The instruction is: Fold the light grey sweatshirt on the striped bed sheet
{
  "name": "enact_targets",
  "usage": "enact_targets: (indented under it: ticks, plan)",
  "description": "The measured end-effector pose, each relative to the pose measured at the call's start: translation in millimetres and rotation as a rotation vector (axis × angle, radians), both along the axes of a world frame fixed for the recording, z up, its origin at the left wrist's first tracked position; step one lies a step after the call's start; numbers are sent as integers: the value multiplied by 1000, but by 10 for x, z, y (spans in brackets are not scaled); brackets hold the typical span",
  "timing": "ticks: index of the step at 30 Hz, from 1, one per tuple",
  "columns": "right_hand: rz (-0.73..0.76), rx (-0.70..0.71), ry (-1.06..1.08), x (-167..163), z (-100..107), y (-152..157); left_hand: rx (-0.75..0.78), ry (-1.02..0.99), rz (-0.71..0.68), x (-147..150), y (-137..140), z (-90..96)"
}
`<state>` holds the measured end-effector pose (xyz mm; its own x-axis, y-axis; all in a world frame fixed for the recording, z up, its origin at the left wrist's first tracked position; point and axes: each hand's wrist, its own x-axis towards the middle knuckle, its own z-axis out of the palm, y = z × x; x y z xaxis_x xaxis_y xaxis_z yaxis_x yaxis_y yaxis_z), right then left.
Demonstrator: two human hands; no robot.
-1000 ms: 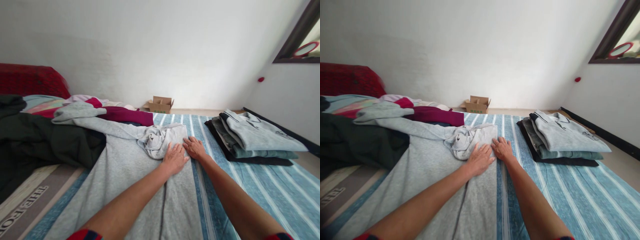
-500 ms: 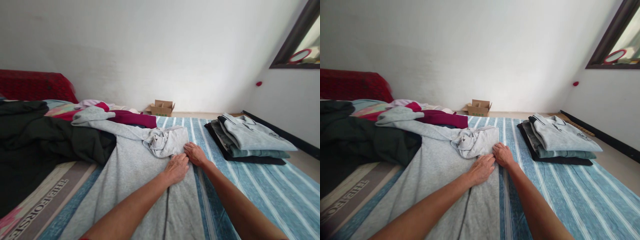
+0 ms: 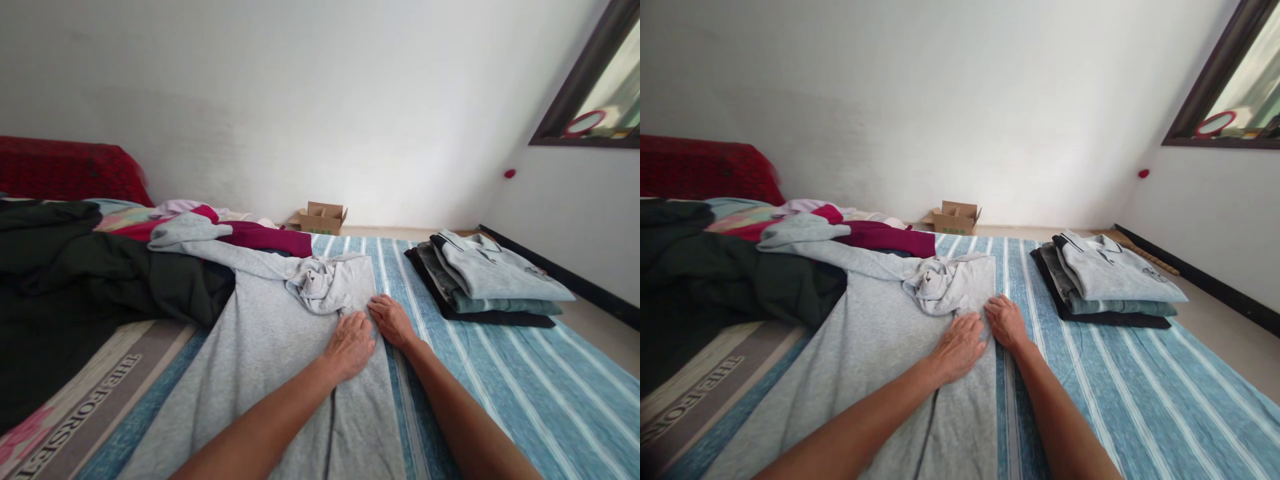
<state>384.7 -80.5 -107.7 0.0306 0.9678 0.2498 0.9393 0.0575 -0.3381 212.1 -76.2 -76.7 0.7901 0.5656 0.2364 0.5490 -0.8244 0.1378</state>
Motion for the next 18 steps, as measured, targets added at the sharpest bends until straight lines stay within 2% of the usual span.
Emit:
enact_targets:
  ticks: [2,5,8,13,18]
  plan:
    - [-20,23,20,0,-23,1,-3,12,64,-53,-11,67]
    - [-36,46,43,-22,-36,-11,-11,-2,327,-147,37,180]
    - [-36,49,52,-51,-20,-37,-137,-38,519,-192,140,239]
    - [-19,35,53,-64,12,-71,-421,-197,534,-125,307,189]
    - [-28,20,48,-75,26,-81,-542,-434,528,-88,392,130]
